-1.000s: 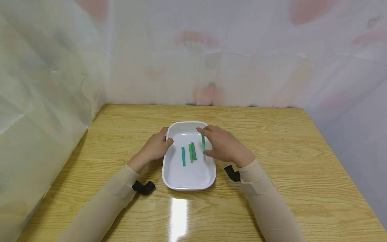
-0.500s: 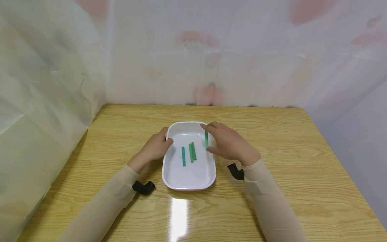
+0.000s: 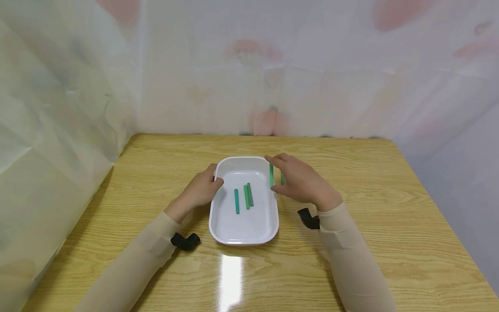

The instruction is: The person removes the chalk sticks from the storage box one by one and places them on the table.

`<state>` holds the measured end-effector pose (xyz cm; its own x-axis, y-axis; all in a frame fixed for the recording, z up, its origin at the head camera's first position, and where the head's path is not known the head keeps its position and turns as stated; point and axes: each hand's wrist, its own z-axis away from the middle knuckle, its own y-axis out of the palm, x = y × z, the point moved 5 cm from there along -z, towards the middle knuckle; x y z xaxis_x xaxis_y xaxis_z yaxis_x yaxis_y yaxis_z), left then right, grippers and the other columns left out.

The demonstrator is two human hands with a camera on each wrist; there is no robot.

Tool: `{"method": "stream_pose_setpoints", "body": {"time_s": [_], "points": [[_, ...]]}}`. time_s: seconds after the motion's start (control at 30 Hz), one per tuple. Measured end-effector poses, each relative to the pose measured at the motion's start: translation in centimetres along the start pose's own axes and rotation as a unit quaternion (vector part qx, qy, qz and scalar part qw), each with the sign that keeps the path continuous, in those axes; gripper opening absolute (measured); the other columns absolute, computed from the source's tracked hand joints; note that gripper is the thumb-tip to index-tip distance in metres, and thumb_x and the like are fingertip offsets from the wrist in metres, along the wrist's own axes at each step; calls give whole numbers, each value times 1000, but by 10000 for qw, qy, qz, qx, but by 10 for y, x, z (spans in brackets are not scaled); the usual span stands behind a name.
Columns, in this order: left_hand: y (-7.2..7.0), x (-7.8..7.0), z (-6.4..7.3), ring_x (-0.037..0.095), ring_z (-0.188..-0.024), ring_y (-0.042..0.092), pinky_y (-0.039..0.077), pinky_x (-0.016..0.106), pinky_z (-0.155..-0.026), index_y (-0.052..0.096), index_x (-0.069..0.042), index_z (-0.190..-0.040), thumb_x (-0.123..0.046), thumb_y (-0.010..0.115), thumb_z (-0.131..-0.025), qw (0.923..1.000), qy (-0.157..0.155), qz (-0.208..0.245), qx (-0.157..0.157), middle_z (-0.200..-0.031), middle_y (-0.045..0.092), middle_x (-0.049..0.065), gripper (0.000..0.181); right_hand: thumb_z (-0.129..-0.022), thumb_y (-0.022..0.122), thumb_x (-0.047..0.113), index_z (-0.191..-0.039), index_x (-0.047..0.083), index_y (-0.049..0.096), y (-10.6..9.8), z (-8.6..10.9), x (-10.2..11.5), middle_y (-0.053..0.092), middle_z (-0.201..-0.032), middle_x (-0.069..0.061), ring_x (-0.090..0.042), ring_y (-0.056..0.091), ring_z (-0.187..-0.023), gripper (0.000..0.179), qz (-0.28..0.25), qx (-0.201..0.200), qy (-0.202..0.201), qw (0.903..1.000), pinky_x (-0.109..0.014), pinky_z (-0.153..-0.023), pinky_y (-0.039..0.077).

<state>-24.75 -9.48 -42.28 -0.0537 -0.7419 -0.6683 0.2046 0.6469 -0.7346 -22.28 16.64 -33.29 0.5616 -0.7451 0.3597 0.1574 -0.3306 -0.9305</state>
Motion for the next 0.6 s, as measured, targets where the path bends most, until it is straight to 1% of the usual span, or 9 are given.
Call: {"method": "stream_pose_setpoints", "body": {"time_s": [0.27, 0.37, 0.6], "points": [[0, 1, 0, 25, -93, 71, 57, 34, -71, 39, -4, -152, -27, 47, -106, 10000, -16, -20, -2, -129, 67, 20, 52, -89, 82, 23, -158, 9, 42, -3, 2, -9, 50, -153, -17, -41, 50, -139, 81, -107, 54, 256, 9996, -59, -109, 45], [0, 0, 0, 24, -93, 71, 57, 33, -71, 39, -4, -152, -27, 47, -106, 10000, 2, -31, -9, -129, 67, 20, 52, -89, 82, 23, -158, 9, 41, -4, 2, -12, 51, -153, -18, -41, 52, -137, 82, -130, 44, 256, 9996, -59, -108, 46], [0, 0, 0, 24, -90, 71, 56, 32, -67, 40, -4, -152, -26, 47, -106, 10000, 53, -36, -18, -128, 67, 20, 51, -90, 81, 22, -160, 9, 39, -6, 3, -20, 50, -153, -19, -41, 53, -136, 82, -109, 69, 255, 9996, -60, -107, 46]]}}
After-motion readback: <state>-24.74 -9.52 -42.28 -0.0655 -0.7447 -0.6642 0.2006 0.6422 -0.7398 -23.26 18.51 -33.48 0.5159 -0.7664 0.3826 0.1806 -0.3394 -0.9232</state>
